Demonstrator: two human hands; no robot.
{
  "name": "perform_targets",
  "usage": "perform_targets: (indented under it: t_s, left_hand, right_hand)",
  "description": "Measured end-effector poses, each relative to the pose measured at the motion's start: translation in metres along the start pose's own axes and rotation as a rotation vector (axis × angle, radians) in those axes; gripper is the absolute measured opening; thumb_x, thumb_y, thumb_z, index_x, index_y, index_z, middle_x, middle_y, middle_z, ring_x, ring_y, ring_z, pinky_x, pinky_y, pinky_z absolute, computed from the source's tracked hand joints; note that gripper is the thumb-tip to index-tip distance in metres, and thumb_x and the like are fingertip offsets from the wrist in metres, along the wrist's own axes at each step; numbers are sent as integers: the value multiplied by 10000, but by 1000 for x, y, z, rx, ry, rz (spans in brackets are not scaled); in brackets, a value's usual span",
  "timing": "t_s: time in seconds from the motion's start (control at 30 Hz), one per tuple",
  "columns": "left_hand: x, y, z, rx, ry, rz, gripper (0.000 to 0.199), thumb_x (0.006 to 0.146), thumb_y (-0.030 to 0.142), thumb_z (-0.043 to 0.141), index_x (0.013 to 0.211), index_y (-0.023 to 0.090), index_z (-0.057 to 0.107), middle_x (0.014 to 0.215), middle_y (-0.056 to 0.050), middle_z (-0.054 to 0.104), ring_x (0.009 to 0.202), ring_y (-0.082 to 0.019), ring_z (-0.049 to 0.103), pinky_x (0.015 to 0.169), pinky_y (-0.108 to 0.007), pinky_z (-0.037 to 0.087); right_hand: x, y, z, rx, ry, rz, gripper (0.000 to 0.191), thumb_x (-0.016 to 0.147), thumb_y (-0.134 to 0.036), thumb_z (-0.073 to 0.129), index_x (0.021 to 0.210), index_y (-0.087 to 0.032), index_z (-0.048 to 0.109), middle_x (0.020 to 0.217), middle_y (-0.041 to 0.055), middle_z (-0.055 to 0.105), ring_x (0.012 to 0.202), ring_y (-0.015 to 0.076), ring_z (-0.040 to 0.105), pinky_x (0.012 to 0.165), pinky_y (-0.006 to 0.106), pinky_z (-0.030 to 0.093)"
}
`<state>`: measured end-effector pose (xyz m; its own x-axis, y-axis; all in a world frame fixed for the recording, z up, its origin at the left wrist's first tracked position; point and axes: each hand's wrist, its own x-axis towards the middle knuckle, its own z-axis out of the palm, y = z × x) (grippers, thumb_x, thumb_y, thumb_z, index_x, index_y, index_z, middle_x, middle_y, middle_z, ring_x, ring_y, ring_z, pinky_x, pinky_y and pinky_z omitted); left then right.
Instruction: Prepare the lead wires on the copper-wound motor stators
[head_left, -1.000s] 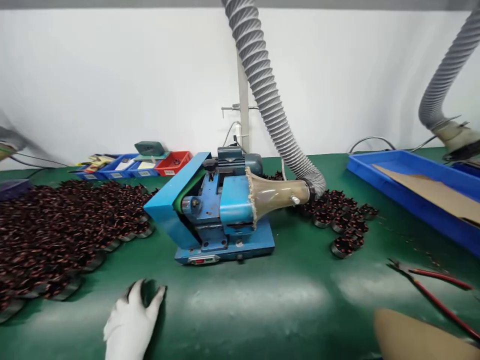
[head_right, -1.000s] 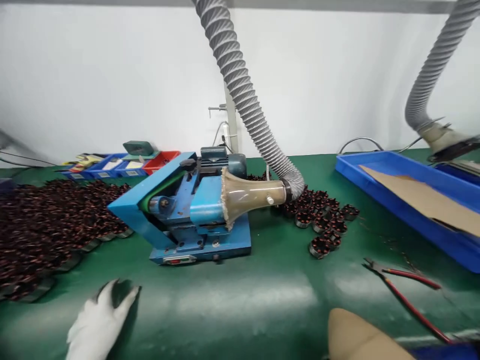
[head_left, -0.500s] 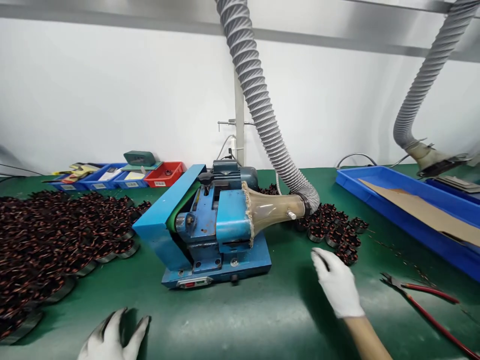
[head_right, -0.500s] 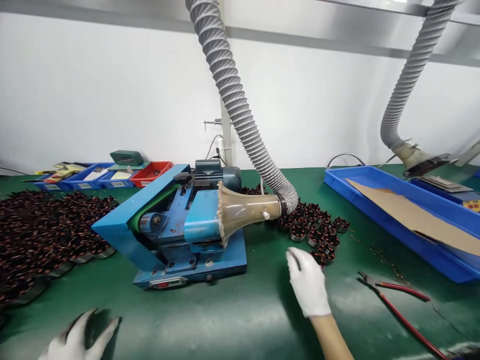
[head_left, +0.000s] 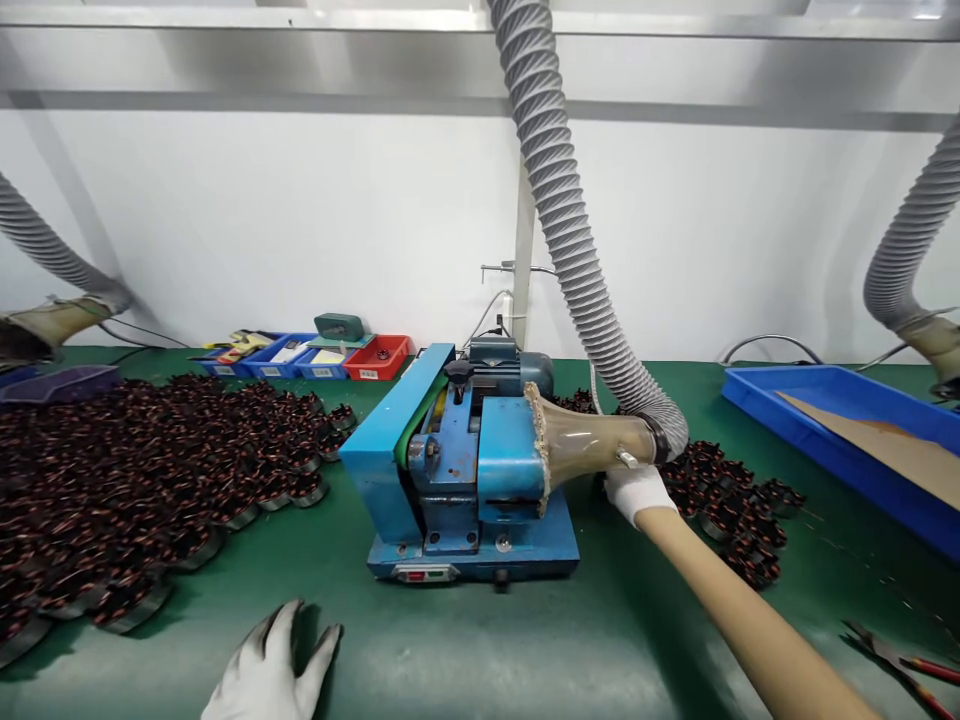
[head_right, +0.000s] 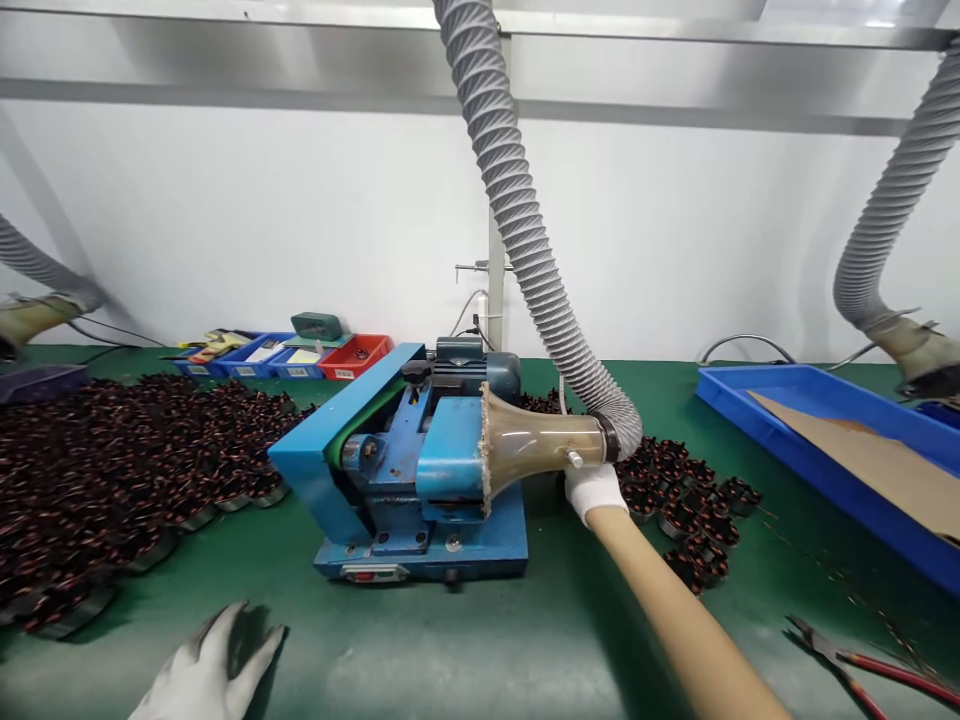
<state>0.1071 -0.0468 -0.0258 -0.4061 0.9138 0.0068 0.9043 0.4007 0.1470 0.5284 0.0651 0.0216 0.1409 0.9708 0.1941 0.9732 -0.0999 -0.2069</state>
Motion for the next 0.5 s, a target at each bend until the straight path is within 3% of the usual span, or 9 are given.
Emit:
perform_targets:
  t_s: [0.07, 0.17, 0.27, 0.33, 0.4, 0.5]
  left_hand:
    - [2, -2, 4, -13, 32, 24, 613, 819, 491, 292, 1241, 79, 457, 1192, -223, 561, 1110, -369, 530, 909, -457, 425]
    - [3, -4, 11, -96, 81, 69, 622, 808, 517, 300, 1237, 100, 472, 1209, -211, 555, 1095, -369, 548, 907, -462, 438]
    - [-9, 4, 17, -327, 117, 115, 625, 774, 512, 377, 1239, 105, 472, 1216, -185, 562, 1088, -326, 575, 958, -428, 433]
    - [-28, 19, 18, -477, 15, 168, 619, 753, 490, 435, 1240, 111, 479, 1241, -171, 570, 1134, -299, 561, 1005, -419, 410]
    - [-52, 43, 17, -515, -212, 260, 648, 709, 445, 537, 1282, 150, 472, 1337, -143, 527, 1243, -293, 478, 1062, -450, 352]
    - [-82, 84, 18, -477, -507, 438, 901, 530, 321, 741, 1364, 204, 423, 1485, -107, 360, 1386, -341, 240, 1128, -516, 214]
  right_hand:
    - [-32, -1, -1, 95, -147, 41, 188, 886, -312, 584, 976, -156, 634, 983, 48, 672, 841, 177, 647, 767, 375, 521]
    - [-86, -5, -1, 277, -322, 90, 111, 748, -225, 662, 648, -178, 672, 665, 33, 690, 645, 190, 654, 641, 308, 494]
    - [-133, -17, 2, 524, -396, 155, 176, 758, -282, 575, 787, -177, 713, 737, 69, 732, 667, 219, 675, 615, 294, 497]
    - [-155, -29, 7, 702, -447, 205, 351, 801, -375, 497, 972, -130, 683, 761, 83, 745, 620, 216, 680, 566, 295, 517]
    - [-169, -44, 12, 847, -485, 242, 450, 808, -425, 469, 1057, -94, 644, 771, 95, 748, 621, 215, 689, 556, 297, 536]
    - [-179, -64, 18, 1016, -460, 254, 428, 765, -417, 538, 1046, -117, 658, 900, 108, 741, 800, 231, 699, 684, 303, 556]
